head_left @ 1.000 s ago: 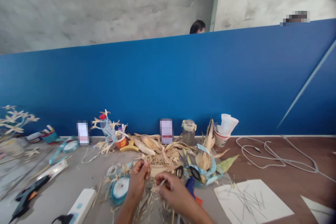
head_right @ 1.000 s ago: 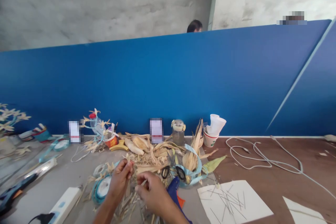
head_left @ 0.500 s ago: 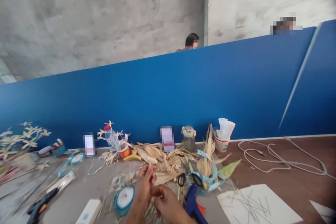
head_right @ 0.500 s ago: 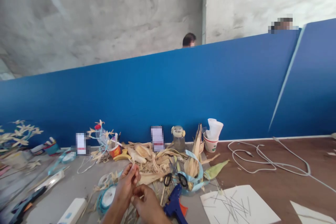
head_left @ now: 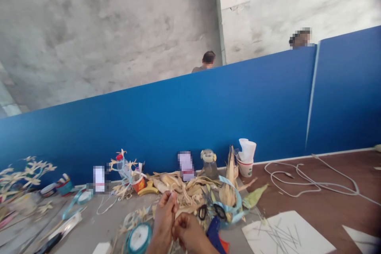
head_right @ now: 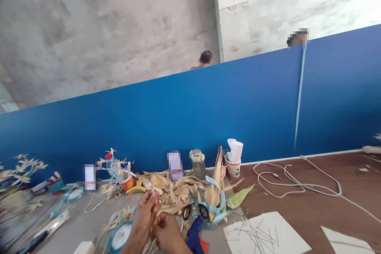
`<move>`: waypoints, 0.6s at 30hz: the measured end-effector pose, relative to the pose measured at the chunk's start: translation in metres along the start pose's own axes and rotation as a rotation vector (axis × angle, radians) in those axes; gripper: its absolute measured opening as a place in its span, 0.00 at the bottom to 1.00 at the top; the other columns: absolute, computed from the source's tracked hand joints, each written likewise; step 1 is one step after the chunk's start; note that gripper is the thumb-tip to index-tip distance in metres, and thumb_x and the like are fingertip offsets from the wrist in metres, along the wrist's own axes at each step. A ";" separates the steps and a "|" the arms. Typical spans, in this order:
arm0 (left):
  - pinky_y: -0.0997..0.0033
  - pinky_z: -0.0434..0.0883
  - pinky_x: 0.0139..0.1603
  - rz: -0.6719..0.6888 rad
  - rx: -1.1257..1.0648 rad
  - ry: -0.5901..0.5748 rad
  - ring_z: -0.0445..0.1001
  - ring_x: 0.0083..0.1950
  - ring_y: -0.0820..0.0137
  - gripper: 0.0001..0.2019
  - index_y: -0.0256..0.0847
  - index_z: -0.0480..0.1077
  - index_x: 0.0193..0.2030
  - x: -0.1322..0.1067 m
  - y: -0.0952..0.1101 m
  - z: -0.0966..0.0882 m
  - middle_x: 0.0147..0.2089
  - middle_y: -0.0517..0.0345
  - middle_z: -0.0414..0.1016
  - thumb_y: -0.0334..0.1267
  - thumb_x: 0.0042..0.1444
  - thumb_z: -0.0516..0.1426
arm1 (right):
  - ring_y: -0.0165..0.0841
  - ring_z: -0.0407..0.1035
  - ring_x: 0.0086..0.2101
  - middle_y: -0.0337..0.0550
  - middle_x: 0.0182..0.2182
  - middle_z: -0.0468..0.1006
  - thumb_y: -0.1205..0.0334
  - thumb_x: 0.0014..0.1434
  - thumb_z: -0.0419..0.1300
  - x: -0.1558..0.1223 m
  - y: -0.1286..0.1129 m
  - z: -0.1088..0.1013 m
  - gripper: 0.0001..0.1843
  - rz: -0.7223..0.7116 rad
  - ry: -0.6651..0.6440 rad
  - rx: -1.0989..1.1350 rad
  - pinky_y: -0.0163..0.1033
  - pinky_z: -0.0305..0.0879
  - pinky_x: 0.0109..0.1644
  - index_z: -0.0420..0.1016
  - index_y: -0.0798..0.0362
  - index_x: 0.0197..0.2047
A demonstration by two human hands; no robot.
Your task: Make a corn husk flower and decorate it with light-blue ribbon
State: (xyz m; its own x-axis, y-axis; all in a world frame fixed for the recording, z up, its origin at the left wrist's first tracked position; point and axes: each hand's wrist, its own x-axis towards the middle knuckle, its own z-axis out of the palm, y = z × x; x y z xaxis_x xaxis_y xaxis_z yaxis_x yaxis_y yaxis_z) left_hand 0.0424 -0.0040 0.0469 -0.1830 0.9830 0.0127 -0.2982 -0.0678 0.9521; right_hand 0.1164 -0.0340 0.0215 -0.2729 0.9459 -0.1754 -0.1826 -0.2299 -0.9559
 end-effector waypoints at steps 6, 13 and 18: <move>0.78 0.65 0.24 -0.065 -0.223 0.023 0.67 0.23 0.77 0.21 0.36 0.71 0.33 -0.004 0.000 0.000 0.26 0.61 0.73 0.48 0.34 0.67 | 0.20 0.45 0.09 0.24 0.09 0.60 0.70 0.39 0.51 0.003 -0.003 -0.003 0.06 -0.043 -0.005 0.043 0.30 0.42 0.16 0.57 0.50 0.19; 0.76 0.64 0.24 -0.045 -0.170 0.073 0.67 0.23 0.75 0.20 0.37 0.72 0.27 -0.001 -0.015 -0.016 0.22 0.62 0.71 0.53 0.36 0.65 | 0.20 0.47 0.10 0.26 0.10 0.62 0.63 0.40 0.53 0.010 -0.001 -0.013 0.04 -0.097 0.043 0.027 0.30 0.41 0.16 0.58 0.51 0.20; 0.77 0.62 0.24 -0.031 -0.093 0.103 0.64 0.22 0.77 0.21 0.37 0.73 0.28 0.000 -0.011 -0.023 0.22 0.64 0.69 0.48 0.29 0.68 | 0.20 0.48 0.11 0.28 0.11 0.62 0.58 0.41 0.53 0.010 -0.002 -0.018 0.07 -0.123 0.020 0.012 0.30 0.42 0.17 0.59 0.51 0.21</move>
State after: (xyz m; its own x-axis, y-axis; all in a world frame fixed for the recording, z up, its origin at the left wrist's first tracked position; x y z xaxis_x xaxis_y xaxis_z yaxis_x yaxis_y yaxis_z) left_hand 0.0238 -0.0070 0.0290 -0.2664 0.9624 -0.0524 -0.3901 -0.0579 0.9190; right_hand 0.1307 -0.0199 0.0176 -0.2289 0.9715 -0.0620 -0.2248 -0.1147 -0.9676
